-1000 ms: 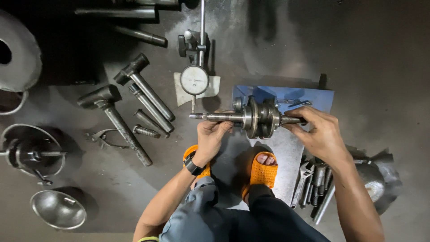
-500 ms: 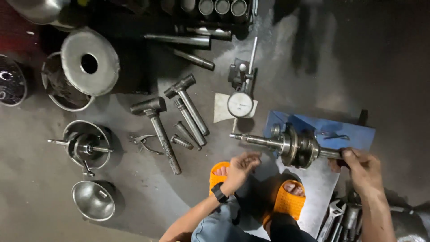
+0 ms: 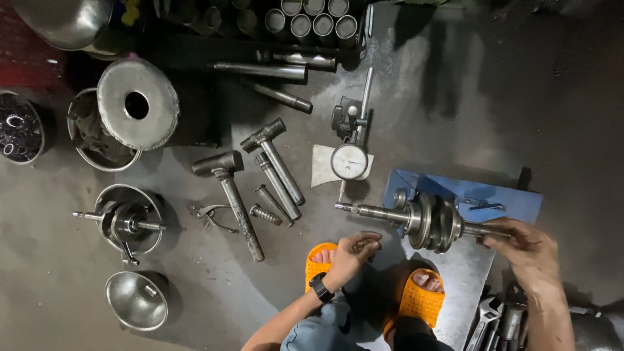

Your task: The person repeatedly picks up a metal shaft assembly, rotates it by hand, and uses a dial indicator to check runout or alignment. They place the assembly into a metal bowl, then repeat the same sequence with another shaft assembly. The person also briefly uses a wrench on one assembly before returning to the dial indicator checks.

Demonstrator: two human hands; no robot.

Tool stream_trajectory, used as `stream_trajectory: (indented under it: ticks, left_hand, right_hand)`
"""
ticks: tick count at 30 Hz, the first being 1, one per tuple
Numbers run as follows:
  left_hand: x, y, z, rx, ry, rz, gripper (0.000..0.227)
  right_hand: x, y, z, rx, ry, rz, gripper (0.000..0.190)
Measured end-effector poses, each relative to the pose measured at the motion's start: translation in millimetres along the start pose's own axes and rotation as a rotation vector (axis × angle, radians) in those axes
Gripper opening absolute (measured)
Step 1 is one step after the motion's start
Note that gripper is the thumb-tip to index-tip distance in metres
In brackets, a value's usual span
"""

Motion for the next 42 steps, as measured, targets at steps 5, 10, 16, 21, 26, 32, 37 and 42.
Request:
stream_trajectory:
  ticks: [5, 10, 16, 21, 26, 32, 37, 42]
  left_hand:
    - [2.5, 0.0, 1.6, -0.010, 0.009, 0.008, 0.020]
    - [3.1, 1.5, 2.1, 0.010, -0.012, 0.015, 0.022]
    - [11.6, 0.6, 6.1, -0.021, 0.036, 0.000, 0.020]
    - [6.5, 1.9, 7.8, 0.007, 0.029, 0.018, 0.020]
    - [8.4, 1.7, 12.2, 0.014, 0.029, 0.014, 0.021]
    - [9.5, 0.6, 17.2, 0.002, 0.063, -0.016, 0.020]
    - [16.0, 2.8, 20.3, 0.036, 0.030, -0.066, 0.021]
    - [9.4, 1.9, 21.0, 0.034, 0.008, -0.042, 0.020]
  right_hand:
    - [19.3, -2.7, -5.1, 0.125, 0.013, -0.034, 0.051]
    - [6.8, -8.8, 2.5, -0.084, -0.298, -0.254, 0.031]
    - [-33.3, 2.3, 10.7, 0.059, -0.001, 0.071, 0.029]
    - [-6.4, 1.7, 4.6, 0.059, 0.051, -0.001, 0.037]
    - [14.7, -5.5, 4.4, 0.098, -0.086, -0.004, 0.075]
    - [-32.7, 2.1, 16.0, -0.024, -0.222, -0.174, 0.022]
    - [-36.6, 6.9, 14.8, 0.069, 0.036, 0.006, 0.031]
    - [0.2, 0.5, 8.9, 0.144, -0.028, -0.037, 0.049]
Point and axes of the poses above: each hand's wrist, its own z-axis towards the middle knuckle, its own y-axis out of the back of the hand, x = y × z, the point moved 1 cm from there along z, towards the middle knuckle, and after that the axes turned 2 degrees about -x, right-handed, at the moved point
